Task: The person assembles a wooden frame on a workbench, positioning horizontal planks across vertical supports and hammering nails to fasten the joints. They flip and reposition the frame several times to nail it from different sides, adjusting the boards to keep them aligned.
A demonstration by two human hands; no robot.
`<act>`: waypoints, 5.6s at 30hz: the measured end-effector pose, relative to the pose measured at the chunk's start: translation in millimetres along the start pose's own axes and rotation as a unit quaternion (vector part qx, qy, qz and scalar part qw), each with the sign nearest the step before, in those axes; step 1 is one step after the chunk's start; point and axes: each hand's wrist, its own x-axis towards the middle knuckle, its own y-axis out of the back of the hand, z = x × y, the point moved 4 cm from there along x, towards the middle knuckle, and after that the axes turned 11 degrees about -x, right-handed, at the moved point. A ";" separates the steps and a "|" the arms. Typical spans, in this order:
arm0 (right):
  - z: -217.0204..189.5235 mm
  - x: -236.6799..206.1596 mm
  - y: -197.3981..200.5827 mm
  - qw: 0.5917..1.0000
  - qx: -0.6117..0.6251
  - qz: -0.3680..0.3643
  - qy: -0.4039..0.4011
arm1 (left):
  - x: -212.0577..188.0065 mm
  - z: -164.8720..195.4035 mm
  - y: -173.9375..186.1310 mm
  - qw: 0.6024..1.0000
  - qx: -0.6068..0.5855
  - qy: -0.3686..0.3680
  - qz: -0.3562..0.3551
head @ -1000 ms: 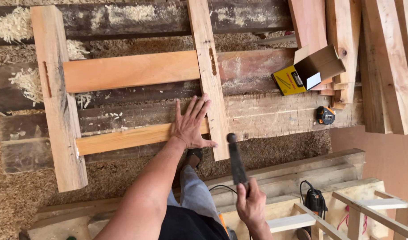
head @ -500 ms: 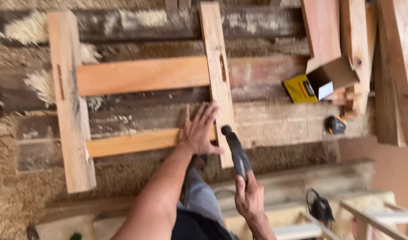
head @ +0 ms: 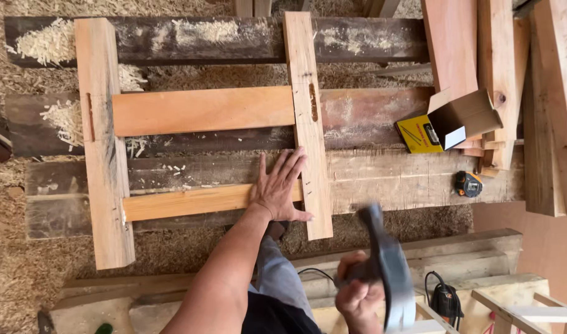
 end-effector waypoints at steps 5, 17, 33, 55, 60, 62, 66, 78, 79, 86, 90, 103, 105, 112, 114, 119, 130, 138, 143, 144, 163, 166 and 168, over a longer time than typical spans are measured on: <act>12.5 3.6 -17.9 0.899 -0.278 -0.213 -0.263 | -0.6 -1.2 -1.6 1.000 -0.027 -0.003 -0.012; 10.8 14.4 -15.2 0.945 -0.218 -0.139 -0.201 | 3.5 1.1 6.4 0.998 -0.031 -0.014 0.044; -1.6 33.1 -30.5 0.896 -0.283 -0.232 -0.253 | -5.0 1.7 12.9 0.999 -0.036 0.002 0.002; -194.4 5.7 -264.3 0.889 -0.136 -0.419 0.124 | -295.2 -249.9 32.0 0.654 -0.367 0.555 0.360; -200.0 43.9 -301.3 0.792 -0.197 -0.486 0.312 | -298.8 -243.9 36.1 0.607 -0.404 0.576 0.369; -193.1 61.4 -317.4 0.739 -0.257 -0.518 0.345 | -300.0 -243.8 31.6 0.576 -0.406 0.600 0.379; -211.8 90.6 -327.2 0.667 -0.189 -0.533 0.485 | -294.3 -245.0 26.2 0.559 -0.406 0.610 0.389; -241.2 105.9 -419.3 0.630 -0.153 -0.542 0.534 | -291.6 -241.0 44.1 0.546 -0.444 0.630 0.327; -238.9 104.8 -419.8 0.624 -0.170 -0.554 0.523 | -291.9 -241.3 44.8 0.549 -0.439 0.629 0.333; -240.6 98.6 -419.6 0.610 -0.335 -0.546 0.467 | -294.3 -241.6 44.0 0.540 -0.439 0.626 0.350; -259.0 99.2 -398.0 0.730 -0.031 -0.544 0.412 | -295.4 -241.8 44.7 0.549 -0.438 0.626 0.339; -290.4 53.7 -378.6 0.666 -0.027 -0.470 0.579 | -306.2 -235.5 40.2 0.566 -0.442 0.625 0.307; -263.7 61.5 -396.2 0.673 -0.326 -0.535 0.394 | -307.2 -234.3 40.7 0.565 -0.452 0.611 0.320; -258.8 79.9 -333.3 0.692 0.049 -0.610 0.383 | -306.2 -228.7 28.0 0.529 -0.456 0.622 0.355; -257.3 82.0 -327.0 0.649 0.083 -0.597 0.464 | -303.3 -233.3 21.0 0.526 -0.448 0.623 0.367; -214.0 79.6 -390.7 0.501 -0.375 -0.575 0.527 | -308.5 -226.6 34.4 0.494 -0.028 0.698 0.518; -226.0 92.1 -427.4 0.539 -0.288 -0.614 0.500 | -303.1 -232.8 35.1 0.544 -0.450 0.633 0.319; -270.9 80.6 -378.1 0.655 0.067 -0.541 0.523 | -298.5 -230.1 34.9 0.536 -0.436 0.633 0.349; -237.5 80.3 -414.3 0.621 -0.323 -0.564 0.438 | -297.0 -229.7 31.8 0.524 -0.461 0.619 0.359; -235.9 83.4 -416.5 0.639 -0.285 -0.565 0.436 | -298.6 -231.4 33.6 0.522 -0.439 0.625 0.380; -251.1 65.6 -375.8 0.752 -0.202 -0.563 0.278 | -297.1 -226.4 37.7 0.521 -0.453 0.651 0.315; -207.9 88.8 -368.8 0.810 -0.209 -0.526 0.156 | -293.1 -245.0 53.8 0.571 -0.352 0.596 0.442; -182.1 99.6 -358.6 0.844 -0.166 -0.495 0.125 | -280.4 -258.8 65.1 0.617 -0.290 0.541 0.493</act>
